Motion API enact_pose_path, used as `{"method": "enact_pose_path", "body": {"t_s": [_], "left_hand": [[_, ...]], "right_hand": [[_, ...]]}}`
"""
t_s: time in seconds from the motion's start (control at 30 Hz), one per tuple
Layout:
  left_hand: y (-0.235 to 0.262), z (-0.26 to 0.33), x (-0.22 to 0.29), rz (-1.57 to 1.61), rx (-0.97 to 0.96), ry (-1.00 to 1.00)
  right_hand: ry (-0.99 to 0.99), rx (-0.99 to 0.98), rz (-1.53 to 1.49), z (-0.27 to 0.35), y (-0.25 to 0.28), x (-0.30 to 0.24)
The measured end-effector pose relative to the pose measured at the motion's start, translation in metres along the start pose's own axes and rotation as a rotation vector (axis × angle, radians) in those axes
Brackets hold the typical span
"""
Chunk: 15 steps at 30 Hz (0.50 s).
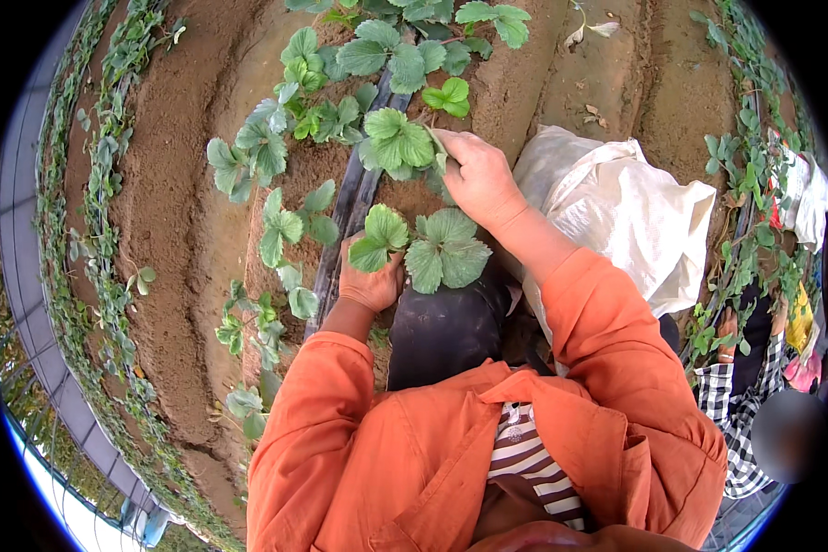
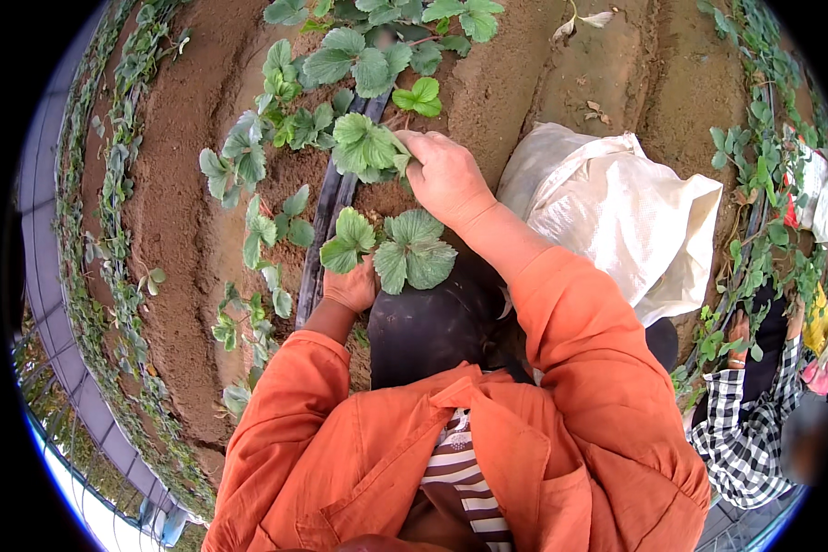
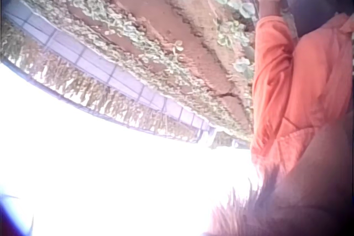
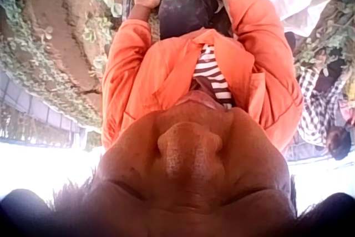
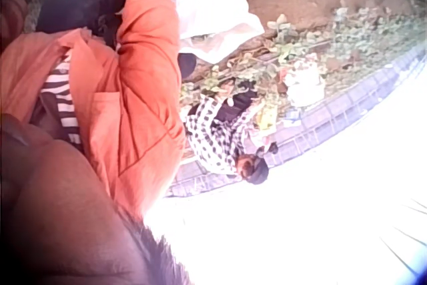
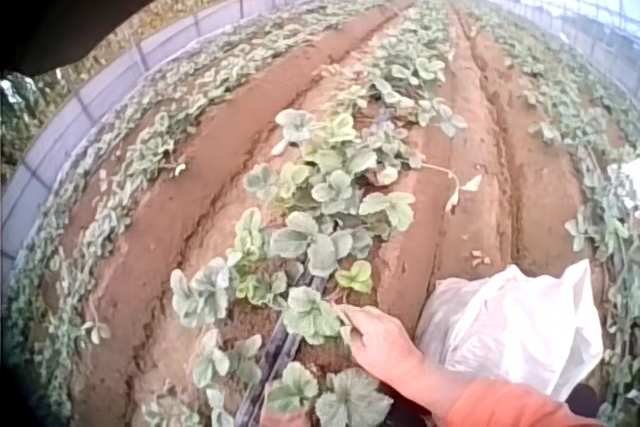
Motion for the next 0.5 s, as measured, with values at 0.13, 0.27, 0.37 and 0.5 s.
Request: {"method": "enact_pose_path", "body": {"t_s": [0.13,0.27,0.37,0.5], "left_hand": [[0.003,-0.001,0.002,-0.014,0.002,-0.005],[0.0,-0.001,0.001,-0.012,-0.011,0.0],[0.004,-0.003,0.004,-0.023,-0.012,0.004],[0.003,-0.003,0.002,-0.023,0.024,-0.022]], "right_hand": [[-0.833,-0.054,-0.473,-0.023,0.008,0.038],[-0.886,-0.499,-0.155,-0.055,0.003,0.044],[-0.805,-0.674,0.074,-0.066,-0.006,0.049],[-0.522,-0.693,0.381,-0.074,-0.008,0.06]]}}
Point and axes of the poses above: each hand's wrist, its own z-axis away from the middle knuckle, its own y-axis out of the back of the hand, x = y × z, the point moved 2 cm from there along -z, towards the middle knuckle, and after that the axes turned 5 degrees about y, right-handed, at the moved point
